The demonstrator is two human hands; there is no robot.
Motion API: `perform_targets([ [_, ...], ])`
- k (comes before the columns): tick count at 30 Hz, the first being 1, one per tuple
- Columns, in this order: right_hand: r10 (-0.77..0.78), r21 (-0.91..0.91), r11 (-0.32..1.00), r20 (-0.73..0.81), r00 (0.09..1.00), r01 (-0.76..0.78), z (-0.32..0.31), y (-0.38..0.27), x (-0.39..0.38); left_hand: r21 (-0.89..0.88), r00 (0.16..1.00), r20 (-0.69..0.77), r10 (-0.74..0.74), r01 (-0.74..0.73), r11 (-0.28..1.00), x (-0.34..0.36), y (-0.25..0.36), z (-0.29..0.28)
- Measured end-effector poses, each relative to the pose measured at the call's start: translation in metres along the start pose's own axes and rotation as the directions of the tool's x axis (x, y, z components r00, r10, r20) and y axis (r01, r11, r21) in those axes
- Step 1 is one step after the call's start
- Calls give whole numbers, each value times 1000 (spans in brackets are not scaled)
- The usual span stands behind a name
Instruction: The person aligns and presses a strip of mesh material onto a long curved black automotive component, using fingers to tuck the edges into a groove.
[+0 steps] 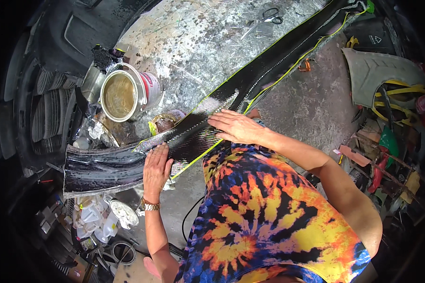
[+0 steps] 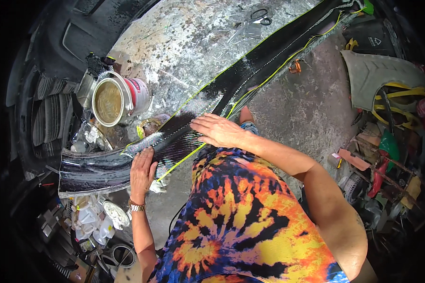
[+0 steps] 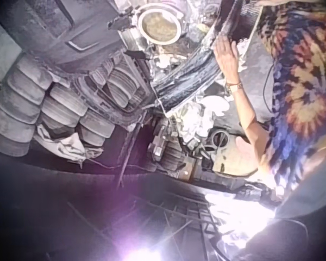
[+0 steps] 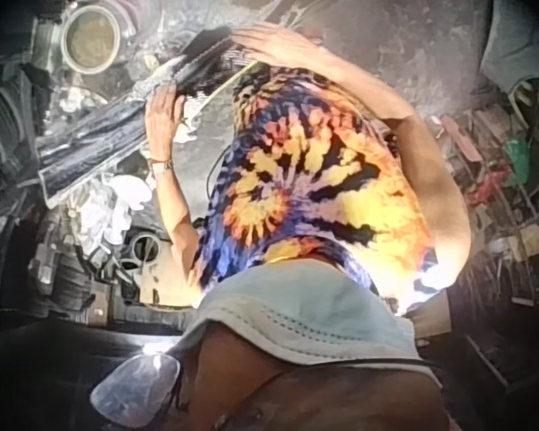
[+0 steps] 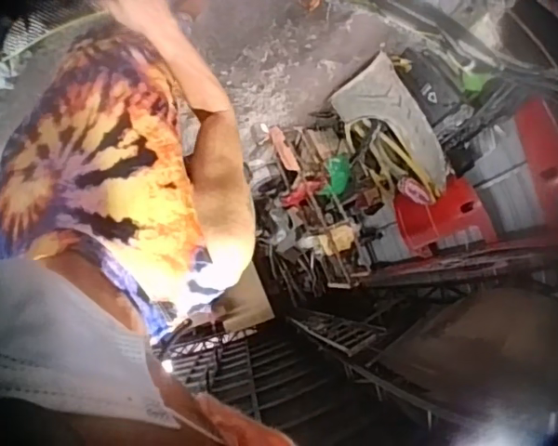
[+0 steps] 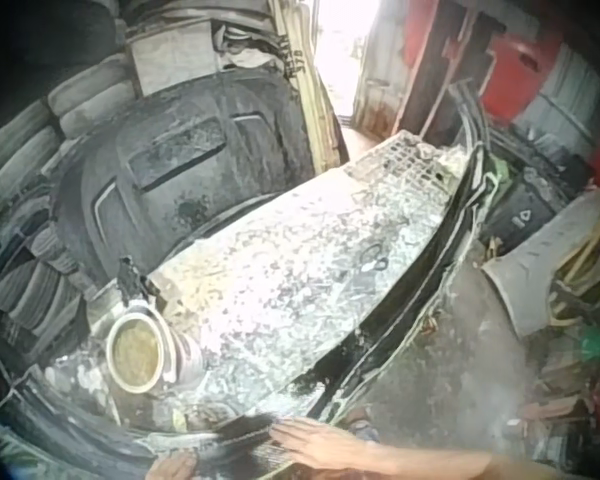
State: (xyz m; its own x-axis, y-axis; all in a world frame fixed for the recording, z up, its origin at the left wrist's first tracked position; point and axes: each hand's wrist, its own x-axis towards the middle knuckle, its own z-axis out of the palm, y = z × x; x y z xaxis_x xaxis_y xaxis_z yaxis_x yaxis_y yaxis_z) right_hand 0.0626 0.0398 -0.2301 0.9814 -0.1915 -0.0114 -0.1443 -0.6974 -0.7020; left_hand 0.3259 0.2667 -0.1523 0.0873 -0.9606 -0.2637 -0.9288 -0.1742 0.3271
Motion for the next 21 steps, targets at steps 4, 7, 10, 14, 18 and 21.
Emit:
perform_targets([
  [4, -46, 23, 999, 3, 999, 46, 4, 0, 3, 42, 1000, 22, 9, -10, 999, 5, 3, -1],
  [7, -58, 49, 997, -4, 998, 58, 6, -2, 9, 64, 999, -18, 31, -30, 997, 7, 6, 1],
  [10, -47, 60, 997, 2, 999, 47, 2, -4, 13, 60, 997, -74, 30, -25, 998, 15, 20, 6],
  [14, -53, 39, 998, -9, 999, 53, 4, -3, 12, -128, 991, -110, 71, -85, 988, 49, 64, 28],
  [18, -54, 46, 998, 31, 998, 53, 3, -8, 17, -126, 995, -95, 18, -30, 992, 52, 69, 45],
  [21, -24, 31, 999, 66, 997, 22, 6, -6, 15, -123, 996, -89, -9, -2, 992, 50, 60, 41],
])
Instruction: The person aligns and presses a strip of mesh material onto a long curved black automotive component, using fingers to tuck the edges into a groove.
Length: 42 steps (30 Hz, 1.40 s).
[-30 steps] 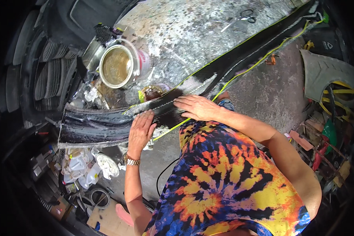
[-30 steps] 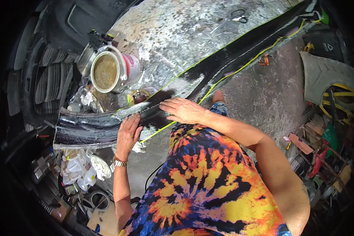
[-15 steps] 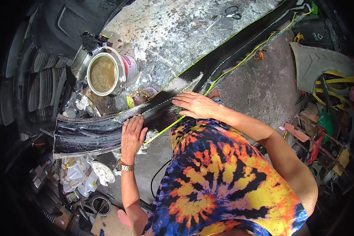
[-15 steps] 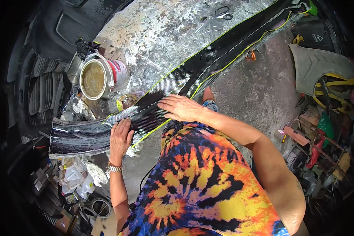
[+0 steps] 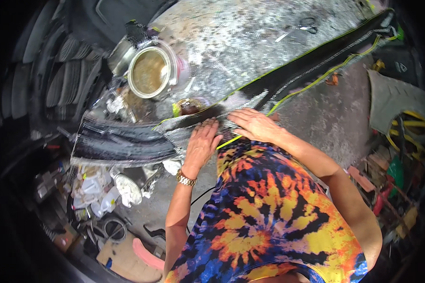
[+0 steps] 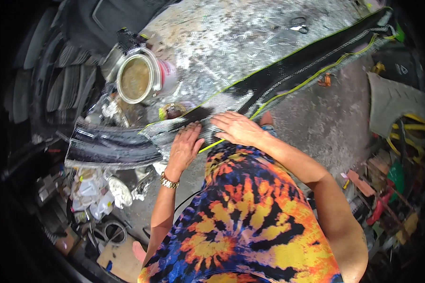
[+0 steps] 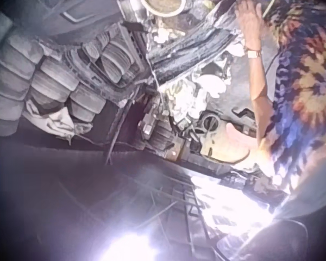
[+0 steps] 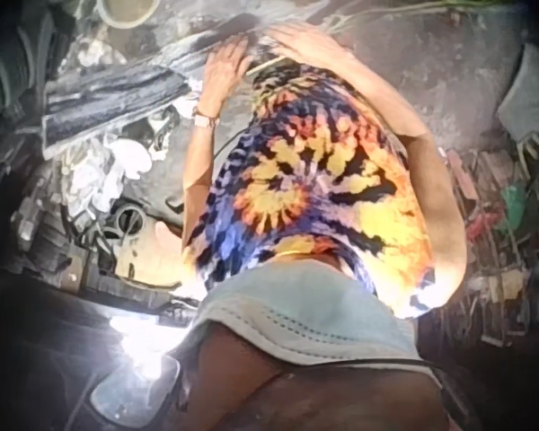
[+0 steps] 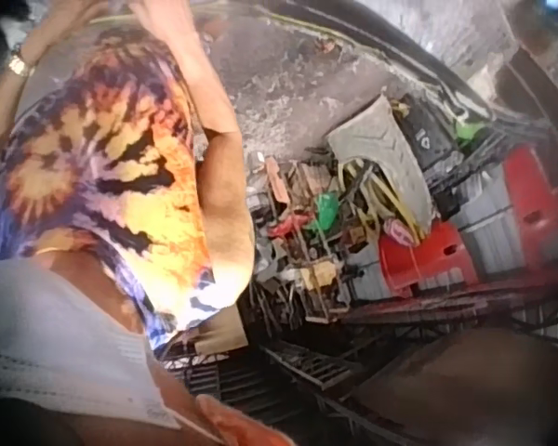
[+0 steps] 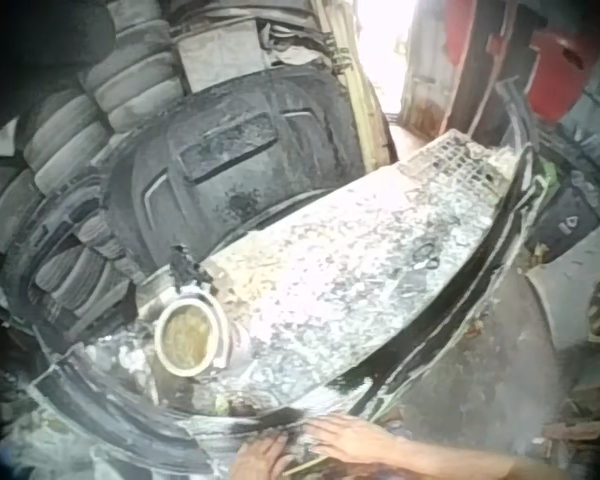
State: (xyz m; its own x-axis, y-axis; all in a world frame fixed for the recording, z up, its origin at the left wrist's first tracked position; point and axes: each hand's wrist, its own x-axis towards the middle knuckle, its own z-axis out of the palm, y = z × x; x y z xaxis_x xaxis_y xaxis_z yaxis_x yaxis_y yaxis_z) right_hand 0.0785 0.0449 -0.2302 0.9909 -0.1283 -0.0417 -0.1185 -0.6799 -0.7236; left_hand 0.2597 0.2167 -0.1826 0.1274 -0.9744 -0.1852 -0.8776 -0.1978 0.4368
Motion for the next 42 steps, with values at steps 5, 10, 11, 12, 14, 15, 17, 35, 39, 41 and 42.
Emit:
perform_targets([
  [5, 25, -24, 999, 16, 1000, -24, -7, 0, -2, 58, 999, 35, 16, -18, 998, -13, -16, -14],
  [10, 12, -57, 998, 30, 999, -11, -6, 3, 0, 91, 1000, 6, -5, 4, 996, -30, -32, -30],
  [11, 18, -61, 998, 24, 1000, -16, -6, 4, -1, 92, 1000, 6, 4, -5, 996, -31, -34, -34],
  [12, 15, -57, 998, 25, 1000, -14, -5, 5, -1, 103, 1000, 3, 1, -1, 995, -32, -36, -37],
  [14, 24, -60, 998, 19, 1000, -23, -4, 7, -1, 148, 1000, 12, -12, 10, 989, -37, -41, -44],
  [15, 20, -49, 999, 22, 1000, -19, -4, 7, 0, 149, 1000, -10, -21, 23, 989, -38, -42, -47],
  [17, 28, -44, 999, 17, 999, -27, -2, 9, 0, 166, 999, -25, -42, 46, 985, -41, -49, -51],
  [35, -25, -54, 998, -42, 999, 22, 5, 20, 1, -61, 991, -125, -52, 45, 997, 83, -42, -40],
  [39, -19, -62, 998, -47, 999, 16, 4, 22, 0, -34, 983, -184, 22, -28, 999, 101, -18, -34],
  [41, -18, -60, 998, -42, 999, 15, 3, 20, 2, -64, 984, -177, 25, -37, 997, 108, -11, -29],
  [42, -23, -57, 998, -34, 999, 21, 2, 18, 3, -34, 983, -183, 34, -41, 999, 109, -13, -25],
])
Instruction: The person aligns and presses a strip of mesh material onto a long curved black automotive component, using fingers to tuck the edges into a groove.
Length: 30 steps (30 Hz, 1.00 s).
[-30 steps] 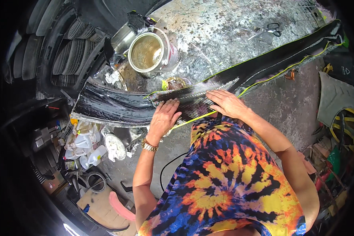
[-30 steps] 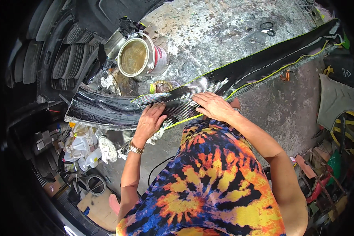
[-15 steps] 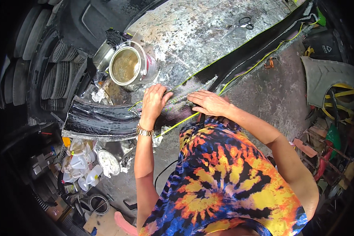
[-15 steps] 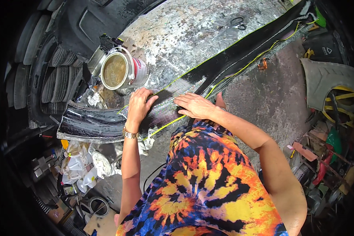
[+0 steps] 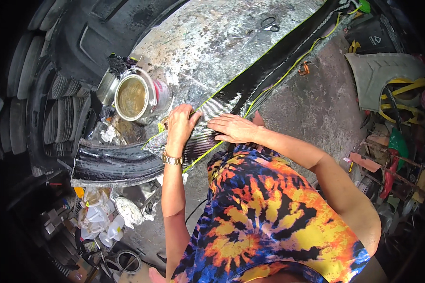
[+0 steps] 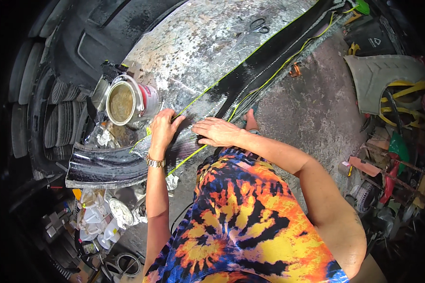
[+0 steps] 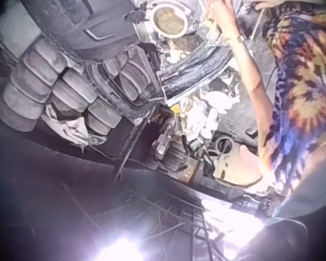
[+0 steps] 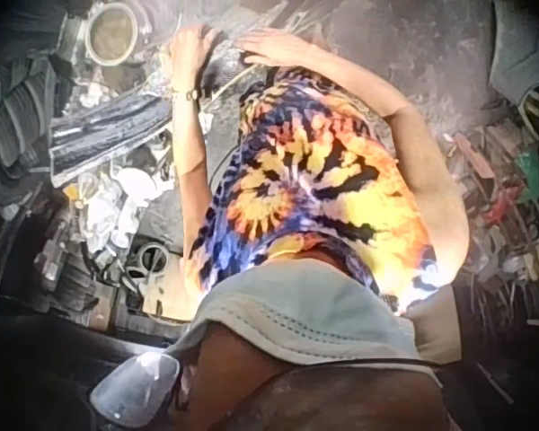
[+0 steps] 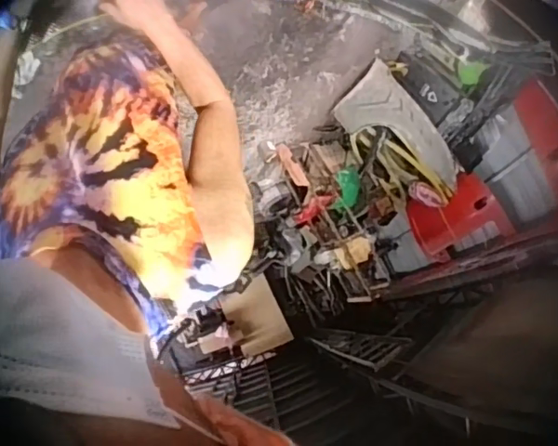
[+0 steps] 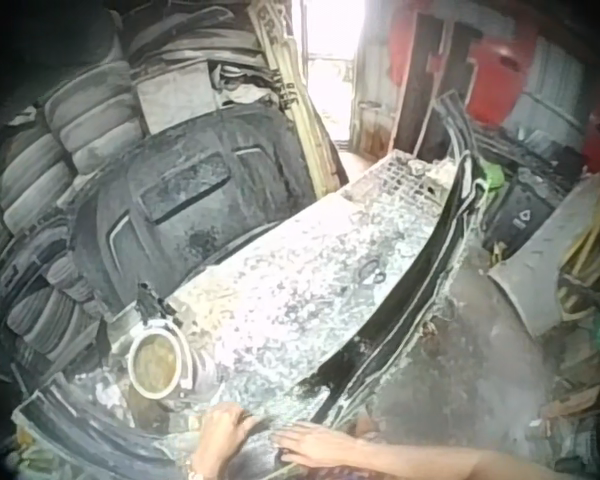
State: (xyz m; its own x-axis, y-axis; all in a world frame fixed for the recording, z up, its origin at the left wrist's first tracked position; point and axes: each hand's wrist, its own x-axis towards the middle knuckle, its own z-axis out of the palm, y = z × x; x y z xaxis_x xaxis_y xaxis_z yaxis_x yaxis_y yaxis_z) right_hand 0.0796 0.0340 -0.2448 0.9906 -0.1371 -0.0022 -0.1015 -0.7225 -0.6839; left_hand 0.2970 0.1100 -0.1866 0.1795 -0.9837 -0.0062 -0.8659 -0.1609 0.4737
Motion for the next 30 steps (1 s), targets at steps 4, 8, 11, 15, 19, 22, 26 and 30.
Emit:
perform_targets([
  [4, -10, 37, 999, -36, 999, 11, 5, 1, 1, 44, 994, 87, -71, 67, 997, 3, 0, -1],
  [8, 13, 31, 999, -73, 997, -11, 8, -1, -1, 21, 990, 114, -79, 77, 997, 5, 1, -6],
  [11, 18, 63, 998, -41, 999, -15, 9, -4, -1, 71, 957, 230, -176, 164, 984, 4, 0, -12],
  [15, 5, 21, 1000, -25, 1000, -4, 10, -9, -7, 218, 994, 4, 106, -105, 970, 1, 20, -14],
  [19, 26, 11, 1000, -189, 982, -24, -18, -15, -43, -151, 981, 112, 156, -139, 979, -13, 54, 4],
  [22, 298, 3, 949, -337, 893, -315, -61, -10, -72, -180, 947, 185, 262, -229, 956, -14, 66, 42],
  [26, 465, 79, 866, -492, 736, -494, -100, 6, -102, -76, 918, 274, 286, -276, 958, 6, 85, 81],
  [30, 510, 119, 836, -526, 680, -536, -111, 14, -117, 32, 918, 299, 262, -283, 958, 11, 84, 99],
])
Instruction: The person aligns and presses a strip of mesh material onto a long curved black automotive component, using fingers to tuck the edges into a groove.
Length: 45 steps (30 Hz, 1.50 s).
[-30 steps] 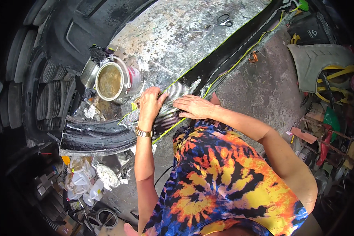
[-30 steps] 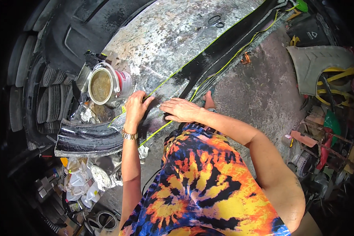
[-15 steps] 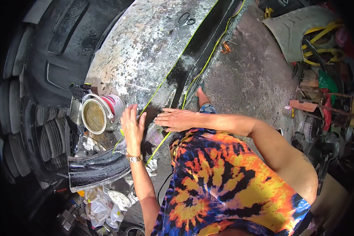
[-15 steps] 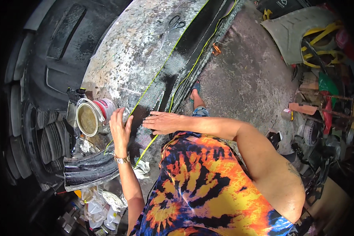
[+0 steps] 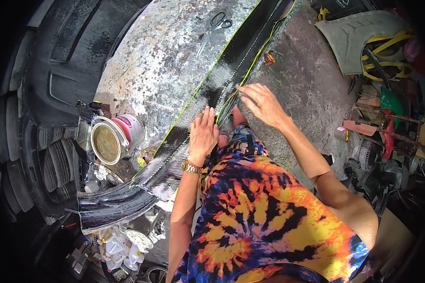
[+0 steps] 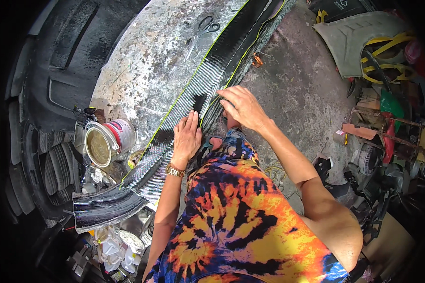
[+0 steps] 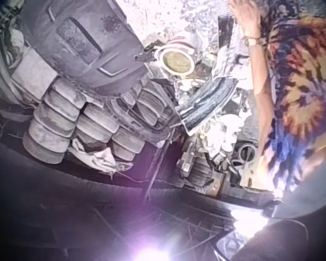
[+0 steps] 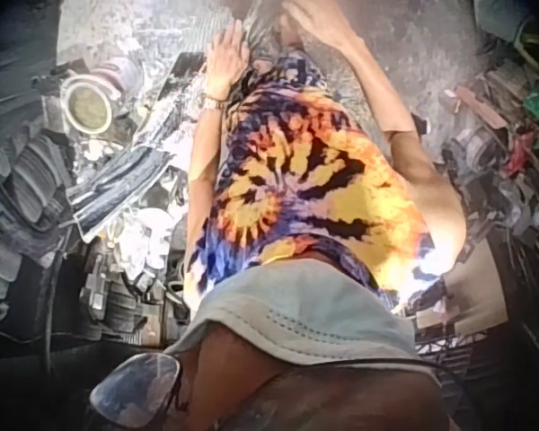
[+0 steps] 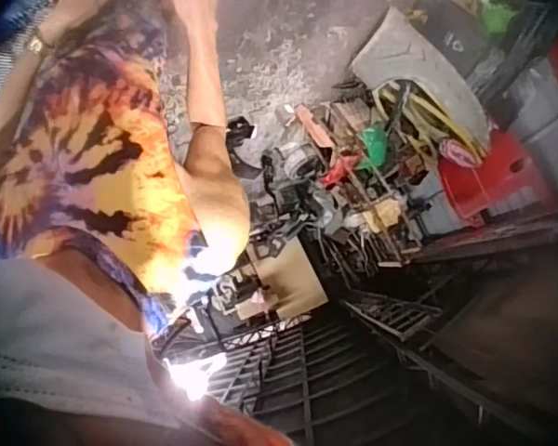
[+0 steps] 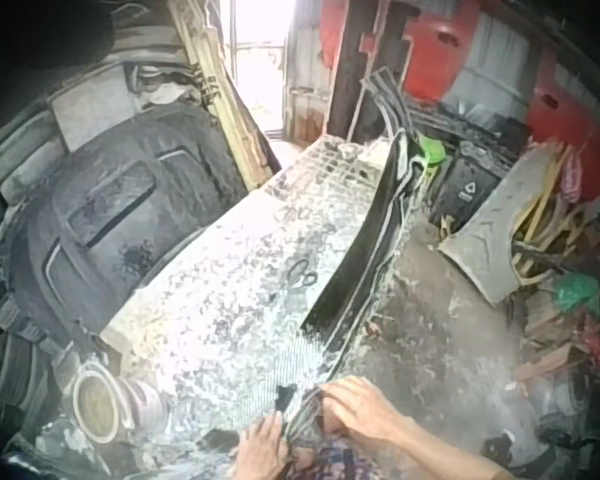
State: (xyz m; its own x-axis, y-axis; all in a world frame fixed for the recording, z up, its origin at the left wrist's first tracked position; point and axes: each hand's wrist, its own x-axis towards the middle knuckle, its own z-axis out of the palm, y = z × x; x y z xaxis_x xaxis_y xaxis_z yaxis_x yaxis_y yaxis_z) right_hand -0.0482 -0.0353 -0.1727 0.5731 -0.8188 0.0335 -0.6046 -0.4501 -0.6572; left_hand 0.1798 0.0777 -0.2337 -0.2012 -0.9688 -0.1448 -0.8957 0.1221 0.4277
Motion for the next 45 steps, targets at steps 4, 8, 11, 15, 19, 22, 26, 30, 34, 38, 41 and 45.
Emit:
perform_targets([
  [4, -2, 23, 1000, 23, 1000, 2, 3, 3, -8, 7, 999, -33, -23, 23, 1000, -3, -4, 7],
  [8, 17, 63, 998, 112, 994, -24, 10, -2, -16, 5, 998, -42, -38, 38, 999, -5, -4, 11],
  [11, 28, 86, 995, 159, 987, -42, 13, -9, -15, -31, 997, -41, -60, 59, 998, -8, -4, 10],
  [15, -51, 39, 998, 131, 990, 47, 24, -18, 0, -24, 997, -59, -41, 40, 999, -16, -6, 10],
  [19, -103, 30, 995, 141, 985, 100, 52, -13, 32, 23, 995, -94, -15, 17, 1000, -30, -8, 10],
  [22, 238, 627, 295, 683, 691, -721, 74, -1, 69, 15, 992, -119, -28, 30, 999, -35, -7, 13],
  [26, 260, 478, -47, 854, 451, -877, 93, 2, 76, -20, 988, -132, -87, 85, 996, -36, -5, 15],
  [30, 288, 358, -15, 896, 339, -934, 99, 4, 80, -55, 981, -148, -128, 121, 991, -37, -3, 17],
  [34, 306, 273, -21, 918, 254, -962, 100, 0, 87, -49, 977, -166, -130, 124, 991, -38, -1, 18],
  [38, 305, 236, -45, 929, 212, -971, 97, -5, 93, -71, 977, -163, -138, 128, 989, -39, 2, 15],
  [41, 297, 234, -74, 933, 203, -969, 96, -6, 94, -76, 979, -158, -128, 117, 990, -38, 6, 8],
  [45, 283, 200, -67, 943, 174, -978, 96, -9, 96, -96, 978, -167, -128, 113, 989, -37, 6, 9],
])
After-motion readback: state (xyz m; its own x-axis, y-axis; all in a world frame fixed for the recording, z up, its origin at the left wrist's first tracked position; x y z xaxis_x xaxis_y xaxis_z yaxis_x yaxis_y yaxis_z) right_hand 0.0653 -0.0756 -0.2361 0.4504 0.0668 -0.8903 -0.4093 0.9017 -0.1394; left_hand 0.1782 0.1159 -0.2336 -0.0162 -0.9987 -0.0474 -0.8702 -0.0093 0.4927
